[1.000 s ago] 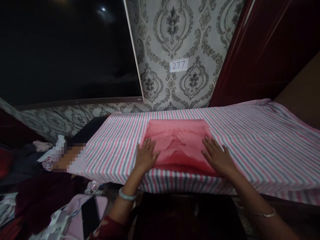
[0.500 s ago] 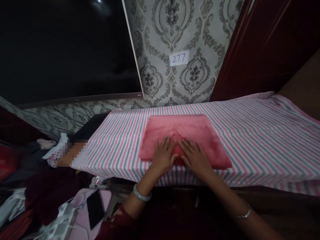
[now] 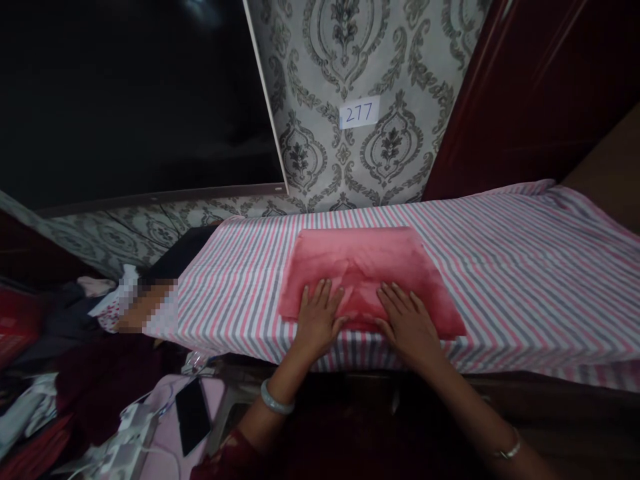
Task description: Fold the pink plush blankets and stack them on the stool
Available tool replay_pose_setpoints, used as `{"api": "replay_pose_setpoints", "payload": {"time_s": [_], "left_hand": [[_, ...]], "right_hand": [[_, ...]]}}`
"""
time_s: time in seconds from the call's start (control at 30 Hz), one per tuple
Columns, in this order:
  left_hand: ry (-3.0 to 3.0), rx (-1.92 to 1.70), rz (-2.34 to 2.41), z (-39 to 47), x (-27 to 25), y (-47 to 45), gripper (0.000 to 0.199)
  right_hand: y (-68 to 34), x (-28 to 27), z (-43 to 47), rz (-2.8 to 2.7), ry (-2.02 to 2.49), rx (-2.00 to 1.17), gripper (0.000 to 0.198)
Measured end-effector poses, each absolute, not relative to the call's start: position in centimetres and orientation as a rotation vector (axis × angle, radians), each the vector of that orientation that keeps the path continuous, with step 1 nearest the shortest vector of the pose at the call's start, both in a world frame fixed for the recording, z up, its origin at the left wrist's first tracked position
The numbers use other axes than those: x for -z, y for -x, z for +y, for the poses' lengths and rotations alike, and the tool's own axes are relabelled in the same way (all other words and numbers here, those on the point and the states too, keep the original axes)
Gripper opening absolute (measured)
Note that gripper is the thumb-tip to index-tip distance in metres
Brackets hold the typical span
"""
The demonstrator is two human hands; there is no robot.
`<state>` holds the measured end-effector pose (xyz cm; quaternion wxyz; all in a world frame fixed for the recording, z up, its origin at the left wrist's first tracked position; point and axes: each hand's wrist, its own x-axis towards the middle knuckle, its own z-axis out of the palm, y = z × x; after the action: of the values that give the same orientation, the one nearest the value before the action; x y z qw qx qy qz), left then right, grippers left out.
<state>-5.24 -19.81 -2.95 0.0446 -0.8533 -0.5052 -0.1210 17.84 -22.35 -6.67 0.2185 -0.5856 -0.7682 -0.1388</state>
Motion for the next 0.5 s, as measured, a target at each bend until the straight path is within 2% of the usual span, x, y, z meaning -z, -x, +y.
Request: {"api": "replay_pose_setpoints", "payload": {"time_s": [0.27,0.4,0.5], "left_hand": [[2.348,0.387,-1.846,-20.7,2.8,12.8,0.051],[2.272,0.484,-1.872,-18.4,0.1,13.6,0.049],[2.361,0.5,-1.792,-14.3,-2.9,10.4,0.049]], "right_hand": [[-24.3,6.8,-24.8,-2.016,1.758,0.379,0.054],[-25.4,3.5,-22.4,-1.981,1.742,0.328,0.05],[-23.1,0.0,-17.6,-2.018,1.658,0.311,0.053]]}}
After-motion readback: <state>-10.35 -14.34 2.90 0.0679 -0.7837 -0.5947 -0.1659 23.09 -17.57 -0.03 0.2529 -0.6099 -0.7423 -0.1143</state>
